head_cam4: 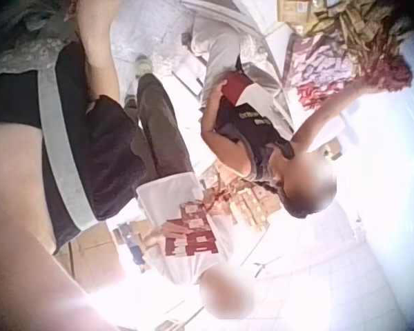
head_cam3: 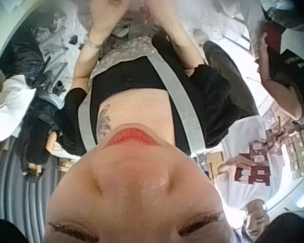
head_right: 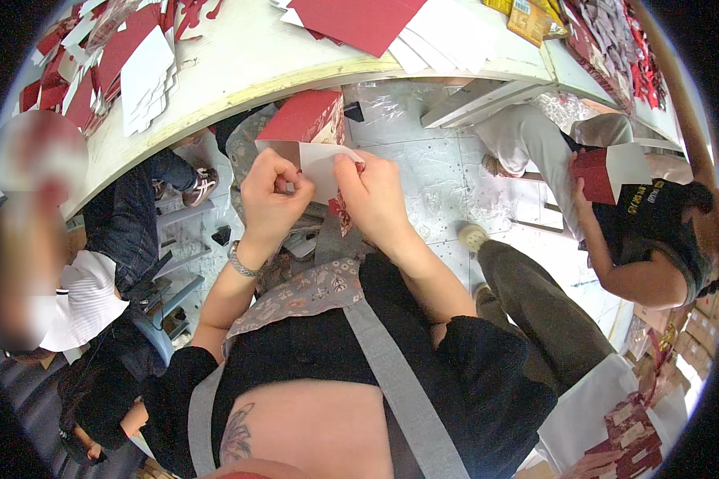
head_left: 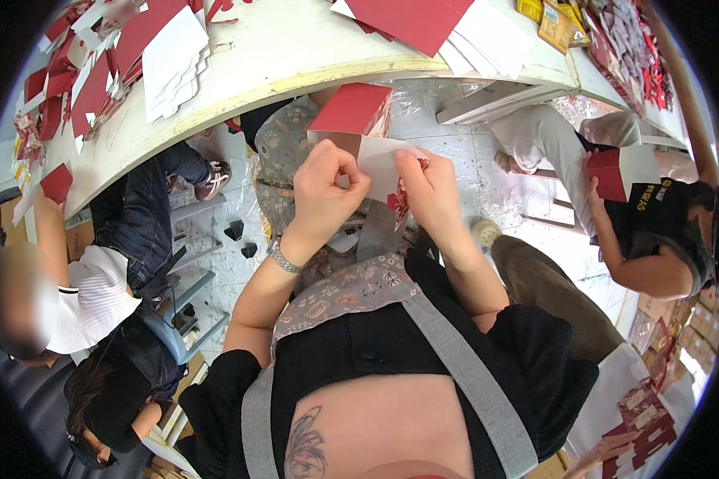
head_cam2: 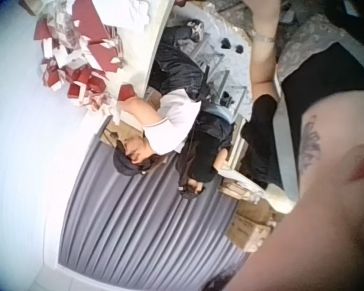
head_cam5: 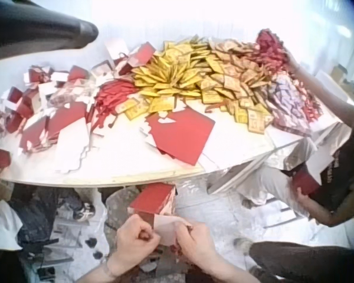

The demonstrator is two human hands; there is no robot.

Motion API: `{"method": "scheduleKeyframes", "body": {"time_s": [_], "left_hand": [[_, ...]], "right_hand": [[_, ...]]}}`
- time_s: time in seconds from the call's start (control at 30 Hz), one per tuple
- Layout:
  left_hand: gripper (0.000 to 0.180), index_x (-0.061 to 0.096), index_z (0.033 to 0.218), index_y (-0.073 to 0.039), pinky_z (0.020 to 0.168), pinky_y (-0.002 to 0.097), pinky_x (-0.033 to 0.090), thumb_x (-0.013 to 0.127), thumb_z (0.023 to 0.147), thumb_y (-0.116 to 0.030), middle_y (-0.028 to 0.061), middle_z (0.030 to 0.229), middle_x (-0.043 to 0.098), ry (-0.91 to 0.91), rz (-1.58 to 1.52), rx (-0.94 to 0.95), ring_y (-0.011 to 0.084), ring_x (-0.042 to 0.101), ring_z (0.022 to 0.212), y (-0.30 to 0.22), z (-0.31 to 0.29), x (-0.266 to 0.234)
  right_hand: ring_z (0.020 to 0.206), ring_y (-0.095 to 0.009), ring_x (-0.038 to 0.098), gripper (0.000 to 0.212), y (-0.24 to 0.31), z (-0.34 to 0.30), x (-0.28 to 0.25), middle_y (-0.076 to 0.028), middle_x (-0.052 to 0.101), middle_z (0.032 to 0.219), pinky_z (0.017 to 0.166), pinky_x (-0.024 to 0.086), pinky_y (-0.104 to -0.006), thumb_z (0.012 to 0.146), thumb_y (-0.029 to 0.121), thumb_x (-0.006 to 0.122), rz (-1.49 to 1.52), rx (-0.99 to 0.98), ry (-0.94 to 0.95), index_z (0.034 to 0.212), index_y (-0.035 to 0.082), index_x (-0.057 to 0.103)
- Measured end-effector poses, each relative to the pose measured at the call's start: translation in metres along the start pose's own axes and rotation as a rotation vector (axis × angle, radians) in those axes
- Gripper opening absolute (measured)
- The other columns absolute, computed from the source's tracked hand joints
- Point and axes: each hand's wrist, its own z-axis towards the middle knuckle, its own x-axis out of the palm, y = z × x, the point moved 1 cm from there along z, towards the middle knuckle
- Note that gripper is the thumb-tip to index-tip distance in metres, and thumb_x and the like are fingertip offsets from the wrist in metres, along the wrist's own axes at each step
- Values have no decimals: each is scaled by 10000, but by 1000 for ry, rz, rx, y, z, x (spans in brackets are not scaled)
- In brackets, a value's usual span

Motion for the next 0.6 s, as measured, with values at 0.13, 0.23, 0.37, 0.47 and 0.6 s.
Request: {"method": "scheduleKeyframes", "body": {"time_s": [0.13, 0.23, 0.37, 0.47, 0.6], "left_hand": [[173, 463, 685, -37, 468, 224, 351, 607, 660, 56, -16, 636, 457, -35, -287, -332, 50, 405, 537, 12, -3, 3], [133, 519, 742, -30, 519, 202, 386, 613, 681, 41, -25, 692, 500, 152, -268, -352, 34, 425, 577, 10, 4, -3], [164, 543, 855, -23, 579, 176, 415, 603, 713, 36, -30, 764, 536, 203, -358, -431, 27, 480, 648, 18, 5, -3], [196, 561, 935, -7, 670, 194, 450, 617, 750, 30, -14, 823, 574, 174, -585, -545, 58, 532, 735, 31, 7, -10], [221, 562, 1044, 12, 768, 222, 468, 602, 840, -63, 26, 947, 607, 201, -695, -479, 81, 566, 852, 33, -2, -10]], "right_hand": [[570, -130, 548, 310, -14, 3, -1, -112, 602, 622, 535, 443, -305, 887, 199, 469, 97, -24, -37, 908, -61, 636], [585, -126, 552, 328, -10, 6, -9, -97, 618, 646, 549, 449, -304, 890, 216, 467, -76, 20, 14, 909, -69, 627], [733, -162, 603, 367, -1, 9, -10, -131, 657, 878, 644, 473, -288, 899, 265, 482, -29, 61, 134, 957, -67, 625], [1036, -213, 567, 410, -11, 18, -12, -182, 540, 1249, 792, 474, -293, 908, 345, 506, 579, 91, 372, 998, -30, 644], [1007, -154, 545, 176, -24, 18, 12, -88, 556, 1033, 810, 482, -274, 885, 143, 599, 102, -211, 212, 973, -6, 633]]}}
